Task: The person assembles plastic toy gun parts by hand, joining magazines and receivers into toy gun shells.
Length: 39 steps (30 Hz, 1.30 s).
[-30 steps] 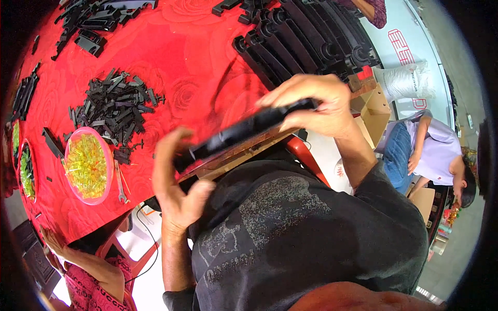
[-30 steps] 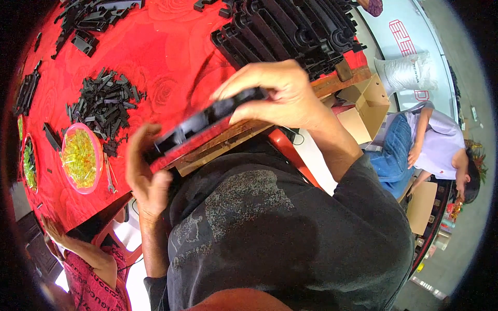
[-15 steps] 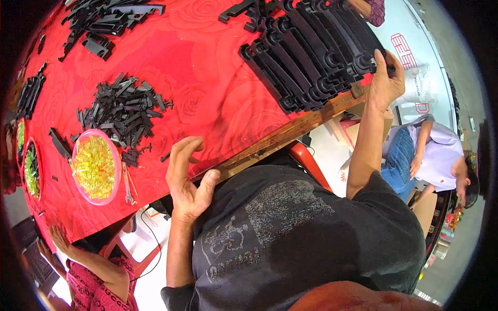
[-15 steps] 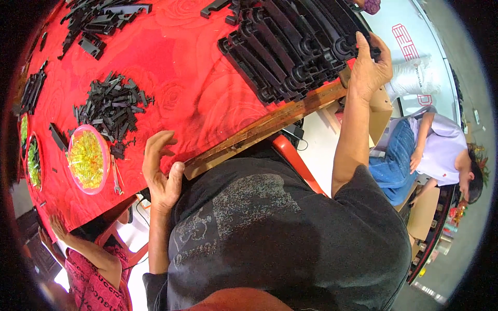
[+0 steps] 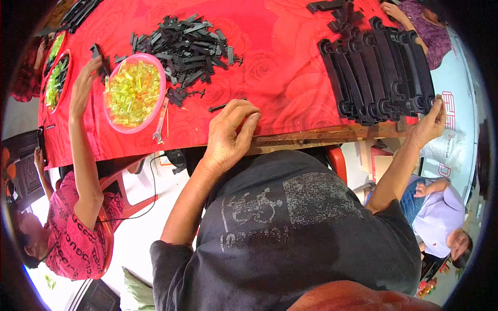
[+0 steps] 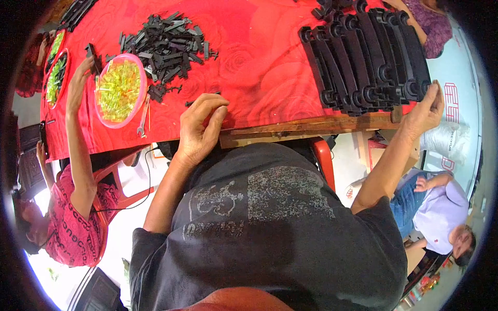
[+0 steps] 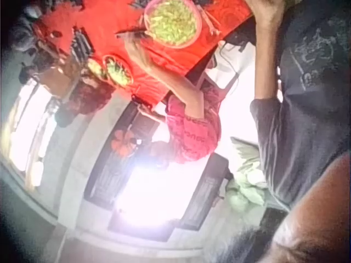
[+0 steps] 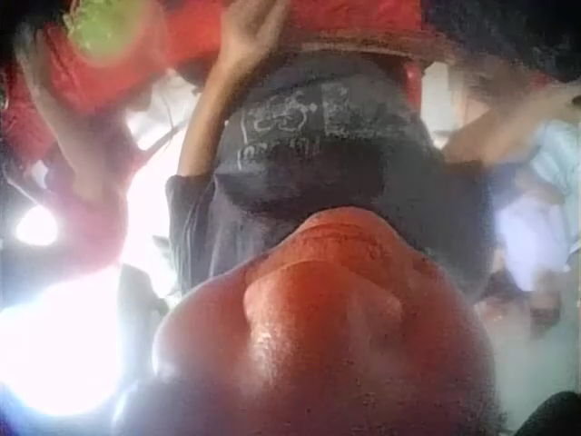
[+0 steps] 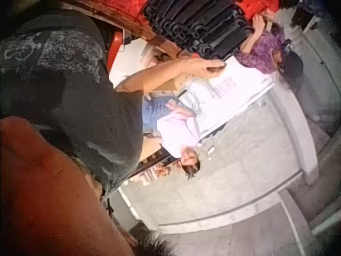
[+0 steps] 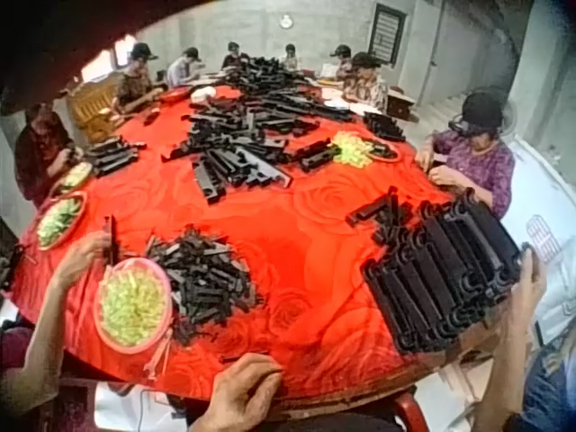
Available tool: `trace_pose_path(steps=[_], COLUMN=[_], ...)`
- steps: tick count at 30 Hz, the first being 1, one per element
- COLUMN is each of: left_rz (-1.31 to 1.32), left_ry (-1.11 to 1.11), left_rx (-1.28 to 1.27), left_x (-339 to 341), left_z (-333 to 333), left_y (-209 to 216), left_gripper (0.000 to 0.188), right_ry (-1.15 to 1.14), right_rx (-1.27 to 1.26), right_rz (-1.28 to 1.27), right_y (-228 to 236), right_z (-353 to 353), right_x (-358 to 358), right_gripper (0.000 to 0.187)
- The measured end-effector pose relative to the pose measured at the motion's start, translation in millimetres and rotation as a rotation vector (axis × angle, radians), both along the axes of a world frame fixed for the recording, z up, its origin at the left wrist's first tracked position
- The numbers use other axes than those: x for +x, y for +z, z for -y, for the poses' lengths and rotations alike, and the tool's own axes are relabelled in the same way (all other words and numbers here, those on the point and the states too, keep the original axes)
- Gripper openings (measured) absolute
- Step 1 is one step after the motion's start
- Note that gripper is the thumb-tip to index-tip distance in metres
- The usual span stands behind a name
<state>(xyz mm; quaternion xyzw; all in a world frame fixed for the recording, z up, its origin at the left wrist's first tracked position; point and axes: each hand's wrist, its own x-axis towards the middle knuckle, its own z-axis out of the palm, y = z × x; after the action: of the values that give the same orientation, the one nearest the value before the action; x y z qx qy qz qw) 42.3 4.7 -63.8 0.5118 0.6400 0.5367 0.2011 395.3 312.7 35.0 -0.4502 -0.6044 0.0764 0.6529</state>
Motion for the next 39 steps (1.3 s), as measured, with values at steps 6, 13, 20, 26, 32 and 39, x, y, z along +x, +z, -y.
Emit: trace_pose_path(steps=[6, 13, 20, 26, 32, 39], left_rz=[-0.014, -0.096, -0.2, -0.16, -0.151, -0.082], left_ry=[0.028, 0.127, 0.219, 0.271, 0.255, 0.283], left_rx=[-0.019, -0.013, 0.025, 0.066, 0.138, 0.134], left_x=[-4.1, -17.3, -15.3, -14.3, -15.1, -18.0], left_z=[5.1, 7.4, 7.6, 11.2, 6.0, 9.7], left_y=[-6.9, -14.4, -21.7, -29.5, -29.8, -27.5], left_gripper=[0.009, 0.011, 0.023, 0.02, 0.018, 0.015], right_ry=[-0.136, 0.37, 0.828, 0.935, 0.738, 0.616], right_rx=[0.255, 0.353, -0.093, -0.227, -0.371, 0.1], right_rz=[0.042, 0.071, 0.494, 0.576, 0.498, 0.807], right_y=[31.7, 20.3, -35.1, -79.7, -101.8, -82.2], right_z=[35.0, 91.9, 112.2, 95.0, -42.2, -91.5], right_x=[-37.2, -128.3, -228.4, -289.9, -352.7, -453.9], right_gripper=[0.027, 0.021, 0.024, 0.031, 0.044, 0.057])
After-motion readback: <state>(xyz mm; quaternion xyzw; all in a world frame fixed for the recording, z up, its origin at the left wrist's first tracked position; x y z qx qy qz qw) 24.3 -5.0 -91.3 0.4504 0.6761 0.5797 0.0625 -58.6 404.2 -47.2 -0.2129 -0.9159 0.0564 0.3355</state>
